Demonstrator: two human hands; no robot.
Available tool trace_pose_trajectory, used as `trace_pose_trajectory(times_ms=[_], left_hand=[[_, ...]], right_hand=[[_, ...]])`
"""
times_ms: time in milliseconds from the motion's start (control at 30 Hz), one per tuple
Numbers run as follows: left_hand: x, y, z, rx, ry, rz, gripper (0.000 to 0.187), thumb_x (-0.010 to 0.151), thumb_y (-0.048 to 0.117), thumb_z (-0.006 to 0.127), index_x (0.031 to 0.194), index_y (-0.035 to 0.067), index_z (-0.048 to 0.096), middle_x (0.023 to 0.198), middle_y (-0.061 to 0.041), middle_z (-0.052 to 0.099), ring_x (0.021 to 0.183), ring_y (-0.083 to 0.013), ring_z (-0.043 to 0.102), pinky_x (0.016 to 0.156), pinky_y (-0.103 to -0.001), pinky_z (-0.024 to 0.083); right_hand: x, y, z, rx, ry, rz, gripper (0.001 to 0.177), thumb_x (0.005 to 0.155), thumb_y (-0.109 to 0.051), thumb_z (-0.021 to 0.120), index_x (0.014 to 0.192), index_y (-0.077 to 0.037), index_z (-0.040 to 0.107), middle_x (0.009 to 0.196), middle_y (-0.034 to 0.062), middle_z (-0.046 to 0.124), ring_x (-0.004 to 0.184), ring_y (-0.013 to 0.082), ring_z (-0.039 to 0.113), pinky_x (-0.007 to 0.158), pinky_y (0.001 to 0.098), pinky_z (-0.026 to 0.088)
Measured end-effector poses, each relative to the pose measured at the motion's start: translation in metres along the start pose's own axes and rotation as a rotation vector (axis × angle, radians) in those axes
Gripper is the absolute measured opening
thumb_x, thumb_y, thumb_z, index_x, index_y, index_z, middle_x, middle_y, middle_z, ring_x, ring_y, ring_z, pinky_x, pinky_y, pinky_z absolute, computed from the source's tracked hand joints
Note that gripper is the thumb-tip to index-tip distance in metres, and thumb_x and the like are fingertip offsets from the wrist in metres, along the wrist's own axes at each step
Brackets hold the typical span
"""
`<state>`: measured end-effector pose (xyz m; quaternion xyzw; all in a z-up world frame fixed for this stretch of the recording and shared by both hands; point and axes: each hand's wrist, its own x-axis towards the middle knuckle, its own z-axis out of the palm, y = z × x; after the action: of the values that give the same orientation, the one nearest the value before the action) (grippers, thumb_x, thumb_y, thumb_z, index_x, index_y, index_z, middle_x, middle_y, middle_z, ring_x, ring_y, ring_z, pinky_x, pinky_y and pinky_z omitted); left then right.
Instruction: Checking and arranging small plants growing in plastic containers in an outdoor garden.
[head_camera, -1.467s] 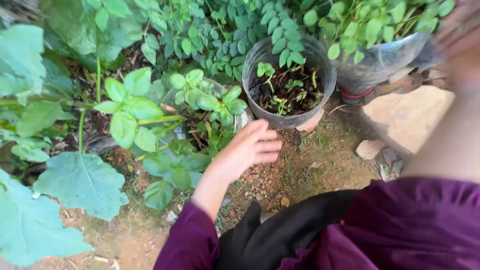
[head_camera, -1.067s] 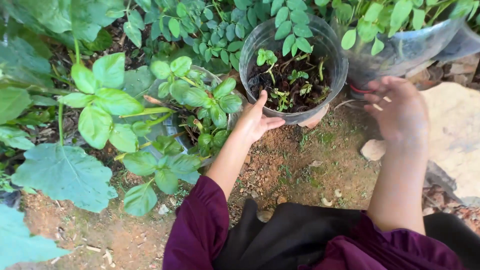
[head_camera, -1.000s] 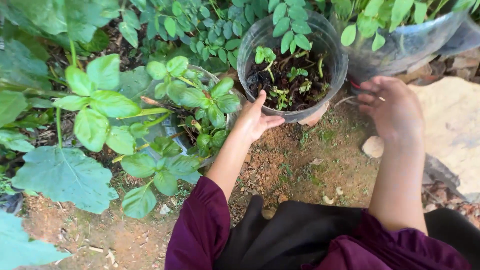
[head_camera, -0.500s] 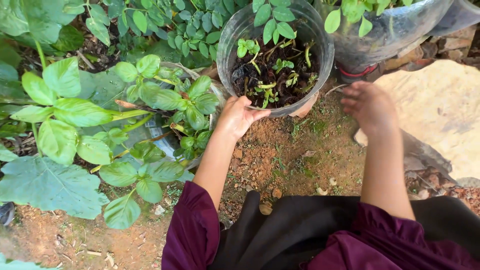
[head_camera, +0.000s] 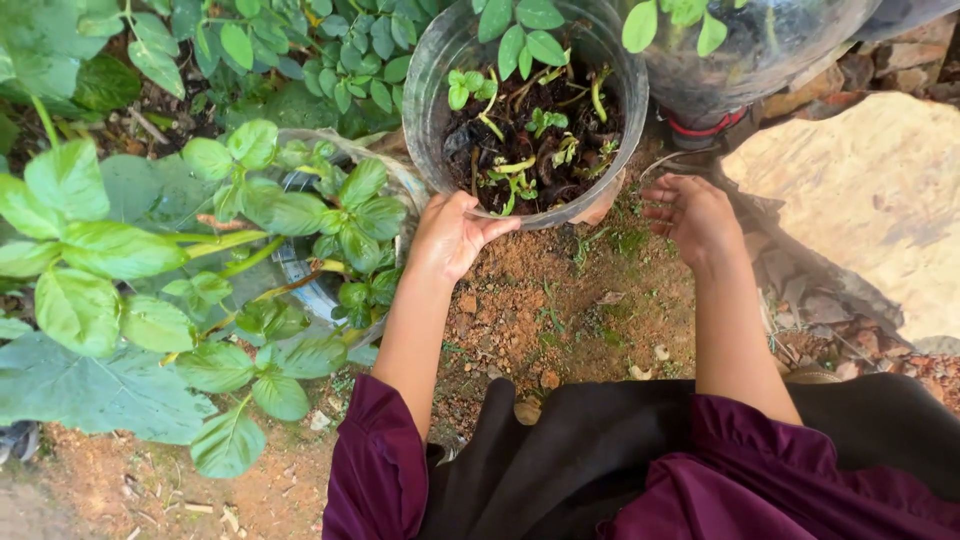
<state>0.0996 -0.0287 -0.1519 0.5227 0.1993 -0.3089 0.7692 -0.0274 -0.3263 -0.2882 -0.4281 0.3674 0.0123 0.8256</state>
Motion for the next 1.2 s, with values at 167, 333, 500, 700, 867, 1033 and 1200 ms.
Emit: trace_pose_trajectory(times_ms=[167,333,500,700,867,1033,1200], left_hand=[[-0.011,0.004,0.017,0.017,0.066,-0.019,0.033,0.101,0.002,0.044,0.125,-0.014,0.029,0.1,-0.03,0.057,0.097,-0.0452,0.07,0.086,-0.049,0.06],[-0.013,-0.001,0.013,0.054,-0.03,0.019,0.04,0.105,0.017,0.05,0.132,-0.008,0.035,0.096,-0.028,0.059,0.097,-0.0423,0.071,0.084,-0.045,0.062],[0.0,-0.009,0.005,-0.009,-0.032,0.027,0.051,0.103,0.013,0.052,0.139,-0.01,0.025,0.099,-0.031,0.061,0.098,-0.047,0.071,0.084,-0.046,0.061],[-0.007,-0.004,0.009,0.008,-0.023,0.004,0.08,0.1,0.017,0.057,0.155,0.0,0.001,0.1,-0.035,0.061,0.099,-0.0453,0.071,0.087,-0.045,0.061],[-0.006,-0.009,0.009,-0.021,-0.03,0.007,0.088,0.097,0.019,0.059,0.157,0.004,-0.004,0.103,-0.033,0.062,0.1,-0.0444,0.071,0.09,-0.049,0.064],[-0.013,-0.006,0.014,0.042,-0.017,0.009,0.096,0.097,0.023,0.061,0.159,0.007,-0.011,0.104,-0.034,0.059,0.102,-0.0425,0.069,0.092,-0.047,0.059],[-0.013,-0.005,0.016,0.026,-0.011,0.006,0.101,0.095,0.025,0.063,0.16,0.01,-0.013,0.123,-0.039,0.051,0.108,-0.044,0.069,0.093,-0.046,0.059]], right_hand=[[0.0,0.003,0.007,-0.014,0.045,0.015,0.016,0.103,-0.022,0.055,0.109,-0.008,0.061,0.103,0.0095,0.072,0.082,0.0215,0.065,0.07,0.0383,0.051],[0.006,0.022,0.016,-0.032,0.004,0.024,0.016,0.102,-0.021,0.055,0.11,-0.008,0.06,0.098,0.006,0.071,0.079,0.019,0.065,0.068,0.0363,0.049],[0.012,0.045,0.026,-0.085,0.039,0.029,0.016,0.102,-0.02,0.056,0.115,-0.01,0.06,0.097,0.0028,0.068,0.078,0.0167,0.063,0.069,0.0347,0.049],[0.018,0.062,0.037,-0.063,0.022,0.064,0.029,0.102,-0.017,0.055,0.128,-0.008,0.059,0.1,0.0021,0.068,0.083,0.0161,0.062,0.072,0.0355,0.05],[0.016,0.062,0.042,-0.127,0.02,0.012,0.044,0.099,-0.012,0.055,0.142,0.0,0.054,0.108,0.0025,0.07,0.094,0.015,0.062,0.079,0.0354,0.051],[0.002,0.053,0.043,-0.199,-0.073,-0.042,0.053,0.096,-0.005,0.052,0.149,0.001,0.046,0.12,0.0035,0.066,0.105,0.0138,0.062,0.089,0.0361,0.05],[0.005,0.058,0.034,-0.264,-0.161,-0.046,0.056,0.097,-0.007,0.054,0.152,0.001,0.044,0.123,0.0038,0.066,0.109,0.0171,0.061,0.092,0.0376,0.049]])
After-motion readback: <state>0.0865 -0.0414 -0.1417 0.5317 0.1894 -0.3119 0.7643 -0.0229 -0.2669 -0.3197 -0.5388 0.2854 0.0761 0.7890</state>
